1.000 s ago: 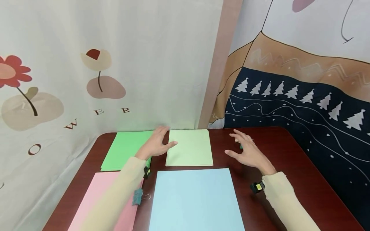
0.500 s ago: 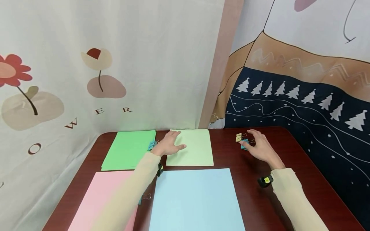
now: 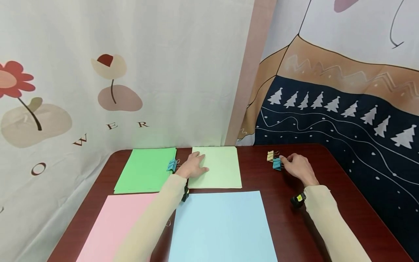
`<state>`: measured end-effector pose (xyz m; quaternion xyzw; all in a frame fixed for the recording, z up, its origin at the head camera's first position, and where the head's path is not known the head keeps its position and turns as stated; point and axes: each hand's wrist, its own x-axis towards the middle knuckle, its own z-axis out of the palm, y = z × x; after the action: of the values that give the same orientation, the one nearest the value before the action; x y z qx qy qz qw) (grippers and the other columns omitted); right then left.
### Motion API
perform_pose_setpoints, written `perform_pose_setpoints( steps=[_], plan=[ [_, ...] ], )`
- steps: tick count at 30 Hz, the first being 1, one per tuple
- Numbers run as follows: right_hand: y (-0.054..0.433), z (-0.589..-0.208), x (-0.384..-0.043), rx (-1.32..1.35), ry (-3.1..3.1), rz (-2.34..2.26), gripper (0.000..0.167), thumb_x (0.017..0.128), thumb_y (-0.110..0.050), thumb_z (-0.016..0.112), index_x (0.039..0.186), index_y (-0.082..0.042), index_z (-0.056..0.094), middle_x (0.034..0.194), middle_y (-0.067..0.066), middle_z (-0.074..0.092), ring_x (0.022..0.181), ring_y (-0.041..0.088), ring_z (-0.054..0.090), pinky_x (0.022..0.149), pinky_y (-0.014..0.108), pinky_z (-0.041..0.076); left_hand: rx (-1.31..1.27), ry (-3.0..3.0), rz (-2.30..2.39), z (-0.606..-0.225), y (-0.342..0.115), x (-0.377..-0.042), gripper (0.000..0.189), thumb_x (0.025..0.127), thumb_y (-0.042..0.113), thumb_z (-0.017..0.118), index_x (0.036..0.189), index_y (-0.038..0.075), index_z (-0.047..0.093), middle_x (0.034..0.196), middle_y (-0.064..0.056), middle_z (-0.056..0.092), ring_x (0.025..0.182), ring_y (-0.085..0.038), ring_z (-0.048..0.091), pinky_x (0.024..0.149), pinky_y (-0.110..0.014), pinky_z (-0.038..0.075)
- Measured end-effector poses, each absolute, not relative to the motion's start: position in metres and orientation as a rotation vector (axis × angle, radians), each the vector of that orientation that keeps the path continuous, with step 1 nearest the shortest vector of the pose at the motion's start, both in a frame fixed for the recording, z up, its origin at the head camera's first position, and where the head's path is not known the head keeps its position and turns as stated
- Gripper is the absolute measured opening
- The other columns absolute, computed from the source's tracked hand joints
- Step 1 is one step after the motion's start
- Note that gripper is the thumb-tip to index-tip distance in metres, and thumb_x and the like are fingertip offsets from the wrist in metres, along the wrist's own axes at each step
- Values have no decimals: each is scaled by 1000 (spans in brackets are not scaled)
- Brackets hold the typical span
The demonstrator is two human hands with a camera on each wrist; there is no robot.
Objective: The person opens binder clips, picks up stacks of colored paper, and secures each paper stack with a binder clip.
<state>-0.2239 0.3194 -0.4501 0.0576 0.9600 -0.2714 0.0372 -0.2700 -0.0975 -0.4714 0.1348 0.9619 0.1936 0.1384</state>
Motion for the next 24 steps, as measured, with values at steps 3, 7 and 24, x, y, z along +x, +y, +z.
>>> perform_pose_setpoints(
  steps=[3,7,24],
  plan=[
    [321,-454,-227,223,2919,-781,68,105,-55,41,114,8,63,105,27,62,87,33,59,71,42,50,398,2783,557,-471,-96,-270,70,103,37,62,159,6,35,170,-21,18,158,-37,16,124,-54,28],
    [323,-457,-229,238,2874,-737,65,107,-51,39,125,7,64,115,30,62,94,36,59,77,45,51,426,2789,544,-469,-94,-271,65,104,32,61,157,3,38,168,-23,21,157,-40,19,124,-54,28],
    [321,-446,-233,250,2785,-740,65,106,-45,41,144,7,53,128,31,62,93,34,64,75,42,55,-72,3049,352,-460,-68,-275,54,78,32,91,105,-7,65,114,-33,56,104,-41,51,75,-43,52]
  ],
)
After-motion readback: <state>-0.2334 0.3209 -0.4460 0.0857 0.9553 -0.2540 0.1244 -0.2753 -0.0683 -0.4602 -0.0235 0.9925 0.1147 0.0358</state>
